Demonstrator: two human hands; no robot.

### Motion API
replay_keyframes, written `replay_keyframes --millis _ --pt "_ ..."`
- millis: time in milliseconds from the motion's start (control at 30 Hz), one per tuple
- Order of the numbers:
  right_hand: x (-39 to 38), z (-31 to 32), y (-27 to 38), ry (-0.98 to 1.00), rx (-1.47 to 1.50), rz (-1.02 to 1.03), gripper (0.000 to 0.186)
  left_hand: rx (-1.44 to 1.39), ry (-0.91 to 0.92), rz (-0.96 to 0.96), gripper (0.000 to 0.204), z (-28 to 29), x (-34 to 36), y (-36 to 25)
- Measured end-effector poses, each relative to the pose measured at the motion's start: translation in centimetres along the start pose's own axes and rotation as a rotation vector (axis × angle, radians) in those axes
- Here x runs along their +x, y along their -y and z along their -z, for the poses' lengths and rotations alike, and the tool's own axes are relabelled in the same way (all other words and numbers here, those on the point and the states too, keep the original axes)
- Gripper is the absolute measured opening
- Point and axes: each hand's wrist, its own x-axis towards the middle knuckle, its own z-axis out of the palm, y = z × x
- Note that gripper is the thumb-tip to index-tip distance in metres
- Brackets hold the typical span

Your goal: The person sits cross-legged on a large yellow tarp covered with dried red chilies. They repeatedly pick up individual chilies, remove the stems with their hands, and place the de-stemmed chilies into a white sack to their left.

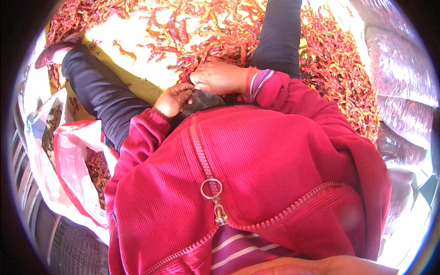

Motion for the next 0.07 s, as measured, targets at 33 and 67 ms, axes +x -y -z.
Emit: replay_keyframes --millis 33,67 --pt "-0.59 -0.22 0.41 -0.004 0.143 -0.055 0.014 0.017 0.015 0.000 0.014 -0.30 -0.15 -0.18" --pt "-0.72 0.04 1.03 0.062 0.219 -0.128 0.016 0.018 0.012 -0.006 0.014 -0.45 -0.33 -0.15"
